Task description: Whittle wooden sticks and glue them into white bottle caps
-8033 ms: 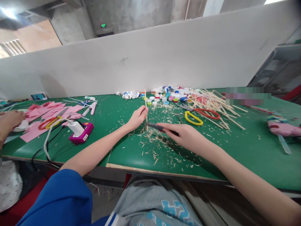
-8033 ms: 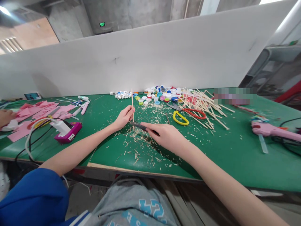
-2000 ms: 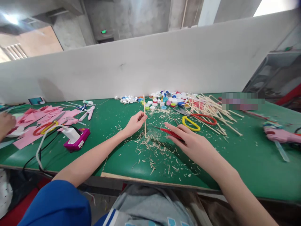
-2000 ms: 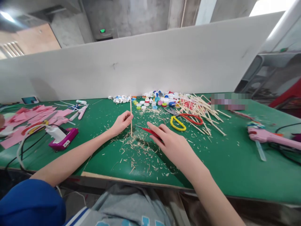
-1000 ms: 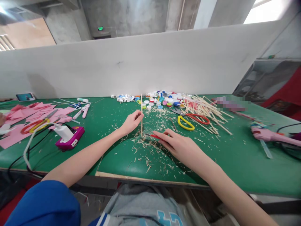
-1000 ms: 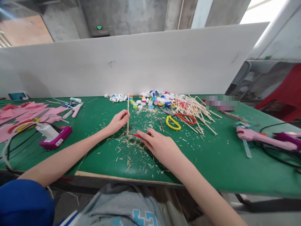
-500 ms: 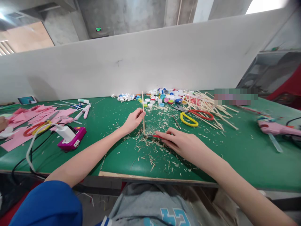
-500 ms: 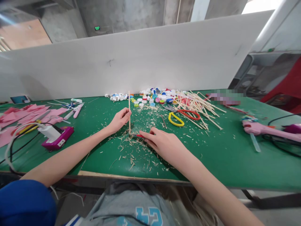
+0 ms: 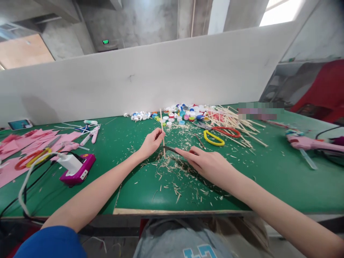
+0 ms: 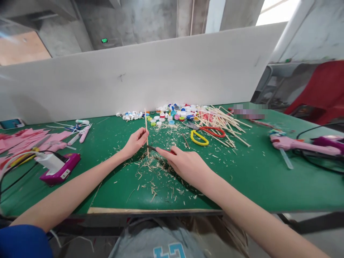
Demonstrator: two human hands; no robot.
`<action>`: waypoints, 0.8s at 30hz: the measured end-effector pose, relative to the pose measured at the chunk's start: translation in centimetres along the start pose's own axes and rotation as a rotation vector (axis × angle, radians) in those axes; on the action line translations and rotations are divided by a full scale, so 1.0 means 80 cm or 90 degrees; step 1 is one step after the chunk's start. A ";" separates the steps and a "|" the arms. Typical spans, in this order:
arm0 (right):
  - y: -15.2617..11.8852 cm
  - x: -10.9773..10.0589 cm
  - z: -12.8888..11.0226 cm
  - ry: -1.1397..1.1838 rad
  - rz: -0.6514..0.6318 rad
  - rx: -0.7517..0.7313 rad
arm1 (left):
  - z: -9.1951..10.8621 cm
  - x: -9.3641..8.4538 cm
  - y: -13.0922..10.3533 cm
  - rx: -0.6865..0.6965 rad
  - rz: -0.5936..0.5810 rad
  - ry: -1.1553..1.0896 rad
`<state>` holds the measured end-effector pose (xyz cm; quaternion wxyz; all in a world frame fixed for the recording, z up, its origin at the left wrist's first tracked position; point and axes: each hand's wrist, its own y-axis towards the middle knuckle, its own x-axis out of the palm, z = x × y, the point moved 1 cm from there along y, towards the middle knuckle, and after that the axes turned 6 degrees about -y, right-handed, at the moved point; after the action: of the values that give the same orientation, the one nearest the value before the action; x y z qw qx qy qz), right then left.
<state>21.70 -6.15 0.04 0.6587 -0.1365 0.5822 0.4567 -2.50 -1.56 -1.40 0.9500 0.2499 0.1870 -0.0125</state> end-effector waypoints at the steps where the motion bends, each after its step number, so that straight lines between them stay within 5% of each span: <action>1: 0.001 0.000 0.001 -0.002 0.002 -0.005 | 0.001 0.000 0.000 0.001 0.000 0.001; 15: 0.065 -0.017 0.046 -0.021 -0.049 -0.118 | 0.000 -0.001 0.000 -0.001 0.004 0.017; 24: 0.058 -0.004 0.036 0.019 -0.074 -0.083 | 0.001 0.000 0.000 -0.007 0.008 -0.014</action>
<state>20.04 -1.73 2.80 0.6652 -0.2195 0.5521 0.4523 -2.51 -1.58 -1.32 0.9533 0.2459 0.1754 -0.0083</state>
